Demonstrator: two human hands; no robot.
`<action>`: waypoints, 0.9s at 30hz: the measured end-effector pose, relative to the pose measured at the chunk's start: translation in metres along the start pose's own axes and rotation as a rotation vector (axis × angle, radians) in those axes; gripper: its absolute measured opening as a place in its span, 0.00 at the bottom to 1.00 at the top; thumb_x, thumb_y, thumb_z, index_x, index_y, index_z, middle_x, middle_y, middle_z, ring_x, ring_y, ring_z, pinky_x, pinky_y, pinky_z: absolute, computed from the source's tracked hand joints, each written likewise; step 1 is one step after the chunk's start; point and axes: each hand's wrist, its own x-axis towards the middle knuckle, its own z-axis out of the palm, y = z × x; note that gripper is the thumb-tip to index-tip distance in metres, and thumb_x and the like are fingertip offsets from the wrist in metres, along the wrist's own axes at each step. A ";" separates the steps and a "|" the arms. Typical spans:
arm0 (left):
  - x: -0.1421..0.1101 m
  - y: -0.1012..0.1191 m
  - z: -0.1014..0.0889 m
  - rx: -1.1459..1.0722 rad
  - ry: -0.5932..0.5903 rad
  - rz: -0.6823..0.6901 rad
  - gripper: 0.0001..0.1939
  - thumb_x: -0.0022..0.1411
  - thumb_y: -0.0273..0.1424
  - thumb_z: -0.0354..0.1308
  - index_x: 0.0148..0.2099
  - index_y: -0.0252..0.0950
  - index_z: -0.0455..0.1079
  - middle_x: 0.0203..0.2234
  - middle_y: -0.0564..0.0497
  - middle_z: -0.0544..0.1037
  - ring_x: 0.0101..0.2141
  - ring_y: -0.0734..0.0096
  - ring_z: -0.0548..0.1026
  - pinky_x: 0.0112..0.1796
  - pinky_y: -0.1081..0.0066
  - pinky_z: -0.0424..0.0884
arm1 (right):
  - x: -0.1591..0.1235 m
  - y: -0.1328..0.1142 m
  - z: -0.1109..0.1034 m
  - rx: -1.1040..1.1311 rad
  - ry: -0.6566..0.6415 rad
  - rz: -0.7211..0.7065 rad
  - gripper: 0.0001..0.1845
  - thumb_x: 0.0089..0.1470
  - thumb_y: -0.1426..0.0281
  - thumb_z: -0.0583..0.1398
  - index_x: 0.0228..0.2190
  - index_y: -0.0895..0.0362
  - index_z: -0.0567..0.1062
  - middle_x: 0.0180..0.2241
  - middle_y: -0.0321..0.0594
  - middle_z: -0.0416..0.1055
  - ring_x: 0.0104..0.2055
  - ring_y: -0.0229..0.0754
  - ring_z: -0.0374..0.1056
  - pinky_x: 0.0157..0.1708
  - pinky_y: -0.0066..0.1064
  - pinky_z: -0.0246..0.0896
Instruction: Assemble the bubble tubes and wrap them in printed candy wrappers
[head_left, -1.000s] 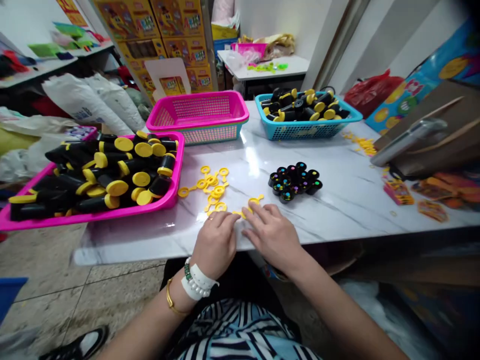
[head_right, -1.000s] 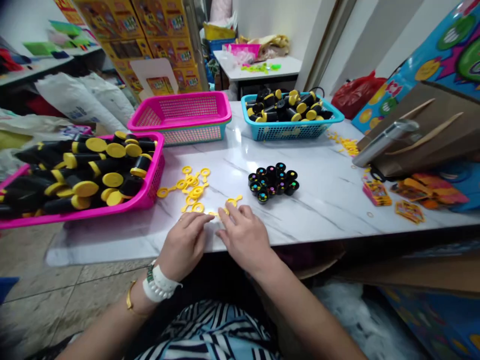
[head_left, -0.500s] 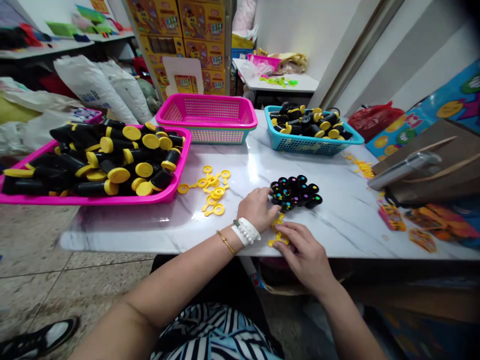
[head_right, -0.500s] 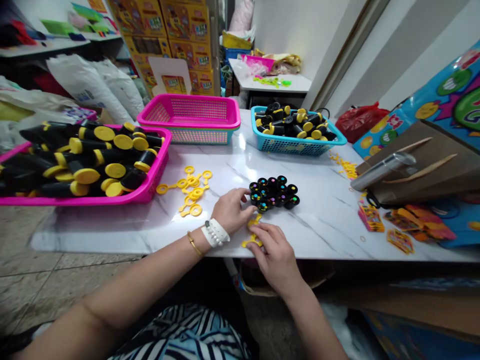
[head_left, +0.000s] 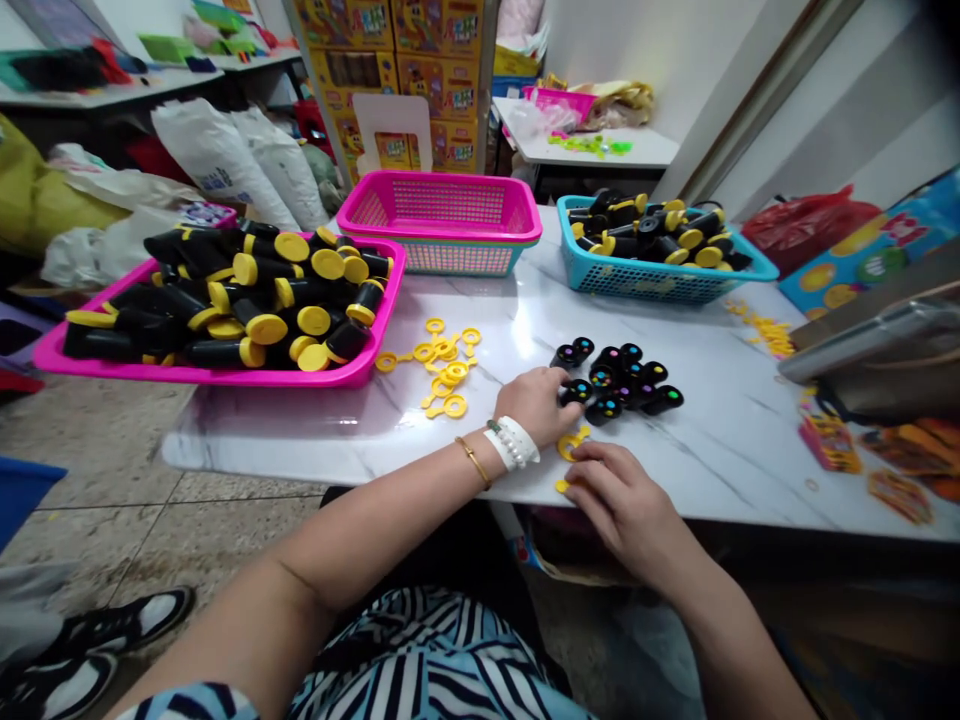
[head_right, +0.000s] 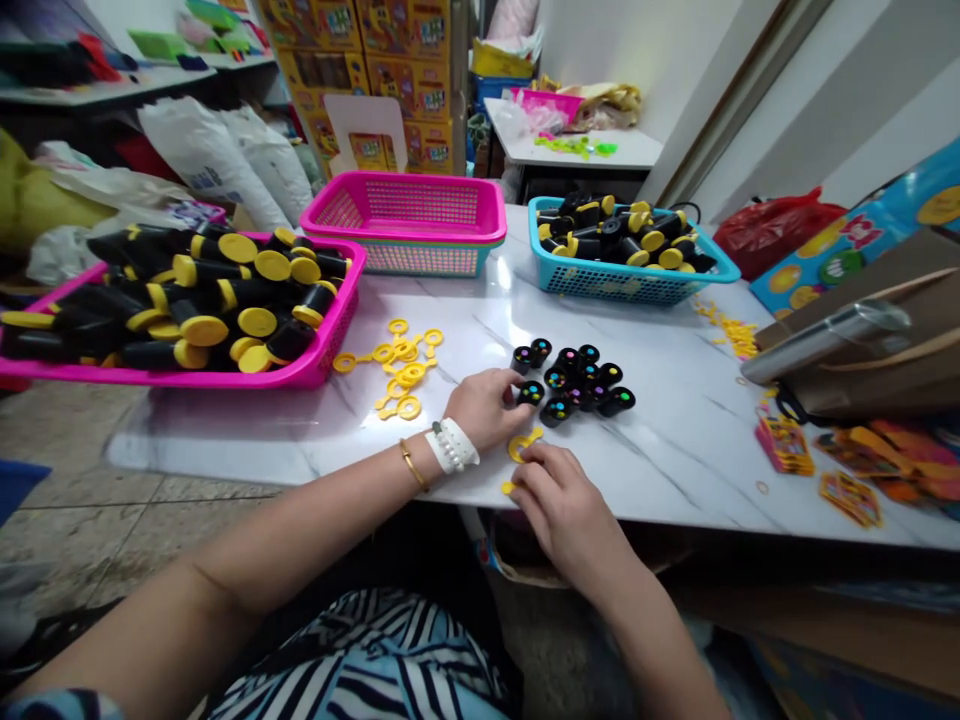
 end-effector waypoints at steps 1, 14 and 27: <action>-0.005 -0.002 -0.004 0.010 0.007 0.008 0.13 0.58 0.36 0.59 0.44 0.38 0.74 0.36 0.48 0.78 0.37 0.62 0.75 0.37 0.68 0.70 | 0.000 -0.001 -0.002 -0.010 -0.016 0.000 0.09 0.62 0.72 0.56 0.42 0.51 0.74 0.46 0.46 0.69 0.50 0.50 0.68 0.49 0.44 0.70; -0.099 -0.049 -0.051 -0.058 0.120 0.067 0.16 0.57 0.33 0.63 0.49 0.39 0.71 0.33 0.50 0.75 0.36 0.64 0.73 0.39 0.67 0.70 | 0.032 -0.026 -0.012 0.433 -0.235 0.312 0.05 0.55 0.68 0.62 0.30 0.53 0.71 0.29 0.36 0.70 0.30 0.40 0.67 0.30 0.31 0.65; -0.092 -0.050 -0.037 0.159 0.128 0.093 0.11 0.63 0.31 0.59 0.48 0.36 0.68 0.36 0.46 0.73 0.38 0.58 0.71 0.40 0.61 0.69 | 0.078 -0.026 0.054 0.377 0.264 0.523 0.08 0.54 0.64 0.62 0.28 0.54 0.70 0.27 0.35 0.69 0.26 0.37 0.65 0.26 0.27 0.62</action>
